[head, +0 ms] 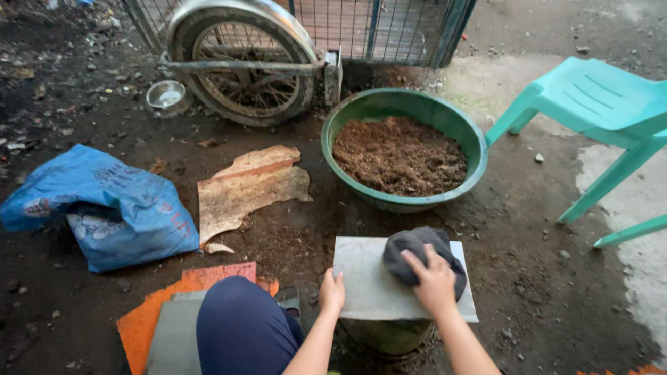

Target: The person sits on a low stool and wipes multiple rectangular metal sheets with a dark cloth. They handle each sheet one at a time, wiping both sides, then place the cleaned sheets into a stack on the ground.

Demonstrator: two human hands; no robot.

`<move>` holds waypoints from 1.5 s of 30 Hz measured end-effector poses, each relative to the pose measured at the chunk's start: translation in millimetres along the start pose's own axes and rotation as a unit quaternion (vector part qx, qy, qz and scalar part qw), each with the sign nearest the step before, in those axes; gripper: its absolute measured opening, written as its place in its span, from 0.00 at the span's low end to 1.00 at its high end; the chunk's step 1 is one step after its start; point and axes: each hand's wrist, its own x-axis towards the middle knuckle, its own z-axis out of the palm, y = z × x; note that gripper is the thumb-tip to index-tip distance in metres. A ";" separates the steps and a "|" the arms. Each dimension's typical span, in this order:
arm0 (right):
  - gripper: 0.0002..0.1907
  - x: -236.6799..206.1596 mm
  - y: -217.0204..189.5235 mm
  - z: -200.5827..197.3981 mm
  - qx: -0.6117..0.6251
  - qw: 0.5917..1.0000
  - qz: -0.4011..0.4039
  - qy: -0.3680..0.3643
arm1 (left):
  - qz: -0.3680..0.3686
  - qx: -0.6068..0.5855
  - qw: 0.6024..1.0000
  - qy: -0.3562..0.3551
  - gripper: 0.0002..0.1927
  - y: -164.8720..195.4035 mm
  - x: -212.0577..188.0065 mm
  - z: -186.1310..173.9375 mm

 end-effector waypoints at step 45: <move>0.33 -10.2 -13.4 -136.0 0.189 0.947 -0.041 0.257 | 0.251 -0.227 0.941 -0.024 0.11 -3.3 15.0 13.8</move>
